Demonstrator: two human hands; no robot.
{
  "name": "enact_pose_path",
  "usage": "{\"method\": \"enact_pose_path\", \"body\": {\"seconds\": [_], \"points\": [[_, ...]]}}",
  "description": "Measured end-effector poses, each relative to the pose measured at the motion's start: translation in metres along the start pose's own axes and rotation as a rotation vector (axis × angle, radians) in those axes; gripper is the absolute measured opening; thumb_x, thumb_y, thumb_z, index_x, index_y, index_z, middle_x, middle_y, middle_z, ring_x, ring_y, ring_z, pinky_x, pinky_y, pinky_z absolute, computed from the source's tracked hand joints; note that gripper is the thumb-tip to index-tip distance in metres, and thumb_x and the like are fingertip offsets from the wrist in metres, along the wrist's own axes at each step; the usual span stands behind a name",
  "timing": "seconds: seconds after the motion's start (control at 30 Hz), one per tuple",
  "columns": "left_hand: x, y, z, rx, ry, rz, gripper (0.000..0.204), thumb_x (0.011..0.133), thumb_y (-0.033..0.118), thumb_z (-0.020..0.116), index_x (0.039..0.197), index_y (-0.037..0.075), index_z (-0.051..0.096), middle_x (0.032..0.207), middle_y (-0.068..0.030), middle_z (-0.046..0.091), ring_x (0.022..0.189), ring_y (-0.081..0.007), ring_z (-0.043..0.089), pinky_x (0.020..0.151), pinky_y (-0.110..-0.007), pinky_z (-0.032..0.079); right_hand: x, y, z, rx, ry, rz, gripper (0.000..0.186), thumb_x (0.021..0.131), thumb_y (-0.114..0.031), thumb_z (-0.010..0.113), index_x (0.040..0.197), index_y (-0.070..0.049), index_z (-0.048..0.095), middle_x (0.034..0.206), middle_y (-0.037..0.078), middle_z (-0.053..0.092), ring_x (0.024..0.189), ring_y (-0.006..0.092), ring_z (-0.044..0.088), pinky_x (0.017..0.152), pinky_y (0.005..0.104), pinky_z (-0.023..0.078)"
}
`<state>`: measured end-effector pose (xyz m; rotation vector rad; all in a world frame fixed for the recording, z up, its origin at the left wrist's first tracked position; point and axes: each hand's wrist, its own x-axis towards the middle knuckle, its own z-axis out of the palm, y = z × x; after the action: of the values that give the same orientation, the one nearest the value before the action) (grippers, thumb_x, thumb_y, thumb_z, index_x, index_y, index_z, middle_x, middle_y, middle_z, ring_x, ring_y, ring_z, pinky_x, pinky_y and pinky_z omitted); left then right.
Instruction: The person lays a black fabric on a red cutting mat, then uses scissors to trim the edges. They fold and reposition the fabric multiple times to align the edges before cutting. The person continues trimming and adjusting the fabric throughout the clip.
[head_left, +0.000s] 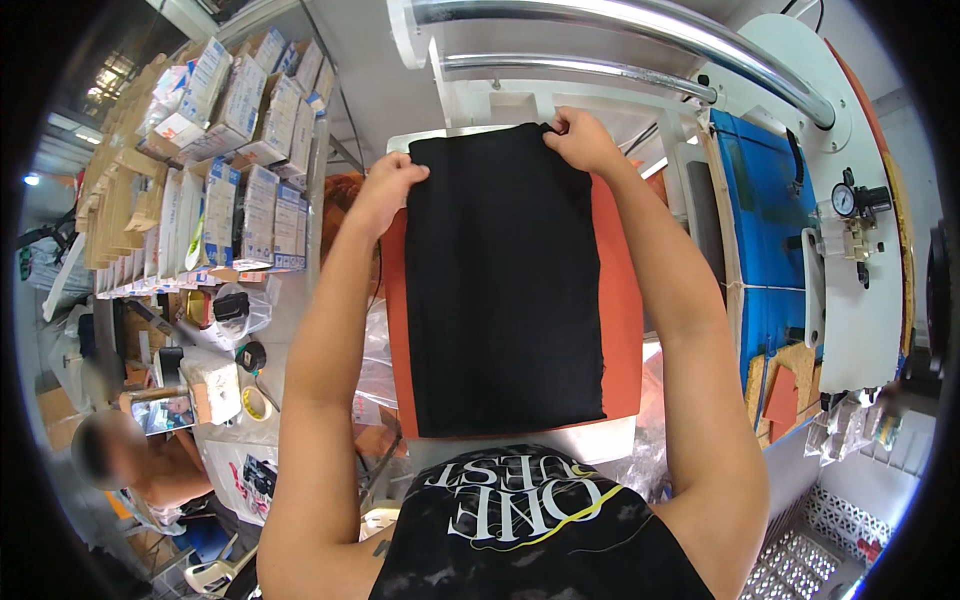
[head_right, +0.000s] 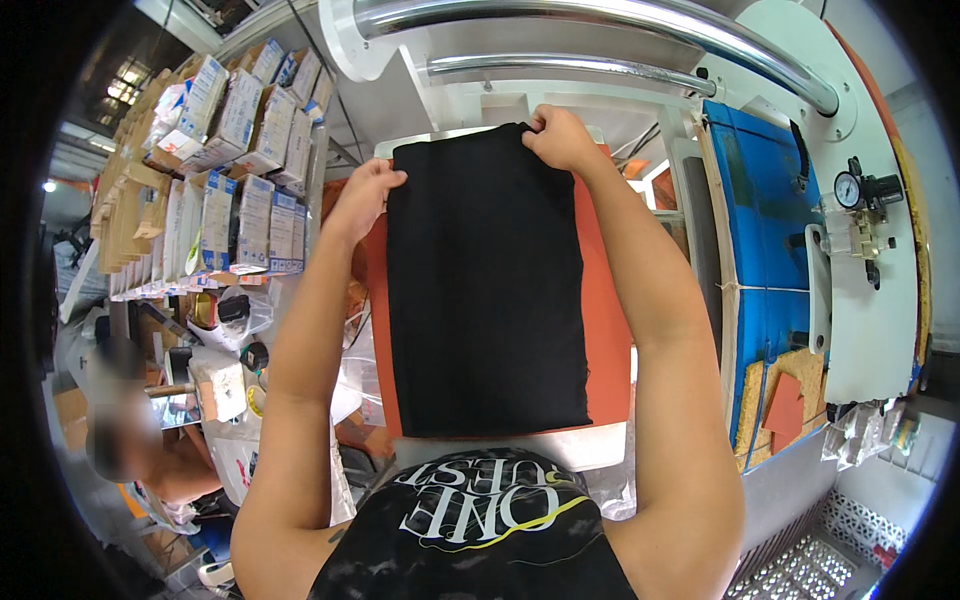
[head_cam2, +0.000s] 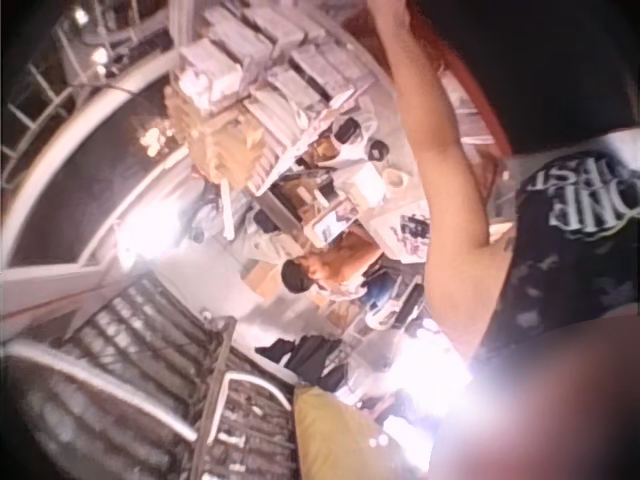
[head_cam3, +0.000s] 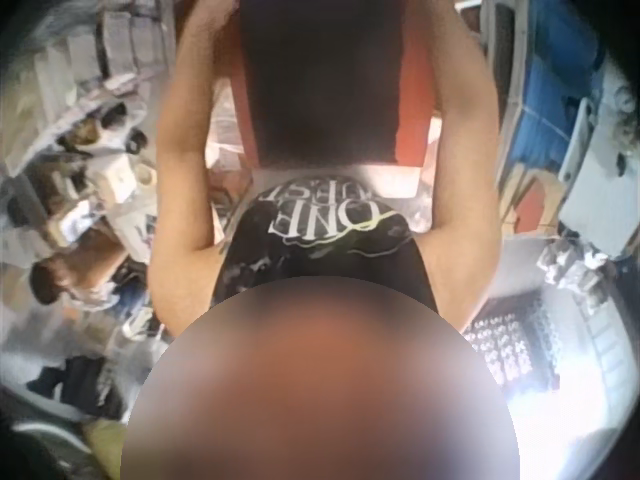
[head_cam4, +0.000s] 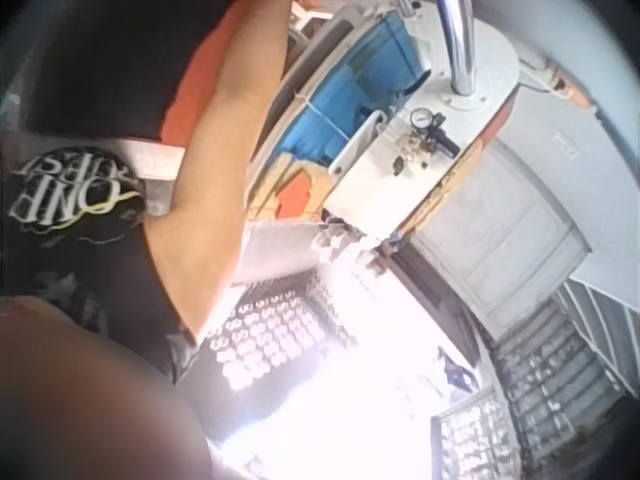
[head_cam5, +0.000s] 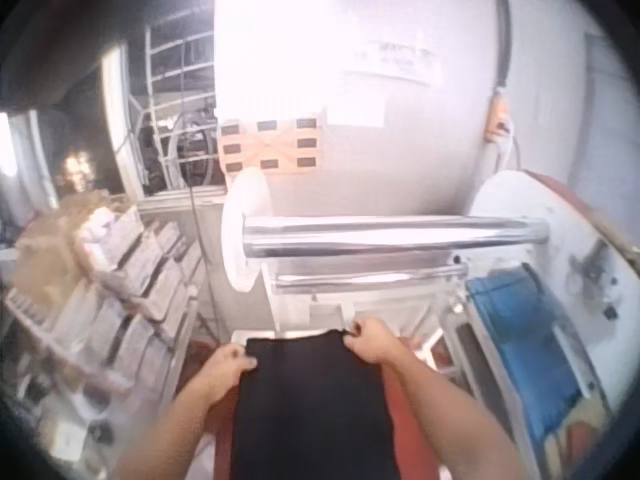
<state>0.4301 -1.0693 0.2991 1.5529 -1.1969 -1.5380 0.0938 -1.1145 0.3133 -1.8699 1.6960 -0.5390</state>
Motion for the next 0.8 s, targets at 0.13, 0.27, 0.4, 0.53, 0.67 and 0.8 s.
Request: {"method": "enact_pose_path", "body": {"seconds": [0.13, 0.27, 0.4, 0.53, 0.67, 0.8], "points": [[0.013, -0.004, 0.0, -0.711, -0.193, 0.003, 0.008, 0.094, 0.01, 0.07, 0.094, 0.01, 0.062, 0.097, -0.0044, 0.066, 0.089, -0.0176, 0.066, 0.081, -0.032, 0.055, 0.002, 0.003, -0.004, 0.273, -0.049, 0.03, 0.025, 0.077, -0.009, 0.077, 0.097, -0.003, 0.064, 0.092, 0.011, 0.066, 0.084, 0.0246, 0.063, 0.077, 0.0383, 0.051], [0.023, -0.004, -0.006, -0.695, -0.106, 0.105, 0.023, 0.092, 0.001, 0.069, 0.115, 0.006, 0.066, 0.107, -0.009, 0.069, 0.097, -0.0189, 0.067, 0.086, -0.033, 0.056, 0.012, 0.009, -0.011, 0.238, -0.027, 0.098, 0.04, 0.076, -0.007, 0.083, 0.112, -0.004, 0.067, 0.097, 0.011, 0.066, 0.089, 0.0236, 0.064, 0.079, 0.0374, 0.052], [0.034, 0.006, -0.017, -0.331, -0.025, 0.249, 0.045, 0.089, -0.003, 0.071, 0.132, 0.003, 0.062, 0.111, -0.0128, 0.07, 0.1, -0.0188, 0.067, 0.087, -0.033, 0.056, 0.024, 0.022, -0.018, 0.104, -0.073, 0.087, 0.045, 0.076, -0.011, 0.086, 0.118, -0.006, 0.069, 0.104, 0.014, 0.068, 0.095, 0.0255, 0.066, 0.082, 0.0378, 0.053], [0.04, 0.016, -0.022, 0.251, 0.167, 0.273, 0.048, 0.085, -0.001, 0.076, 0.131, 0.001, 0.064, 0.107, -0.0145, 0.072, 0.1, -0.0203, 0.069, 0.087, -0.032, 0.054, 0.031, 0.029, -0.021, 0.031, -0.131, 0.093, 0.044, 0.075, -0.01, 0.086, 0.115, -0.005, 0.071, 0.109, 0.017, 0.07, 0.096, 0.0293, 0.067, 0.082, 0.0406, 0.054], [0.039, 0.018, -0.016, 0.667, 0.338, 0.359, 0.046, 0.082, 0.005, 0.078, 0.127, 0.004, 0.067, 0.114, -0.0158, 0.071, 0.105, -0.0287, 0.068, 0.093, -0.038, 0.052, 0.019, 0.016, -0.016, -0.281, 0.006, -0.003, 0.04, 0.081, -0.014, 0.081, 0.118, -0.006, 0.069, 0.118, 0.018, 0.068, 0.107, 0.0318, 0.066, 0.09, 0.0431, 0.053], [0.019, 0.004, -0.011, 0.95, 0.43, 0.845, 0.044, 0.088, 0.018, 0.074, 0.13, 0.007, 0.066, 0.125, -0.0163, 0.065, 0.115, -0.0332, 0.062, 0.099, -0.044, 0.048, -0.021, -0.006, 0.012, -0.444, 0.201, -0.152, 0.049, 0.091, -0.032, 0.07, 0.132, -0.007, 0.061, 0.137, 0.02, 0.058, 0.129, 0.0351, 0.053, 0.107, 0.0468, 0.043]]}}
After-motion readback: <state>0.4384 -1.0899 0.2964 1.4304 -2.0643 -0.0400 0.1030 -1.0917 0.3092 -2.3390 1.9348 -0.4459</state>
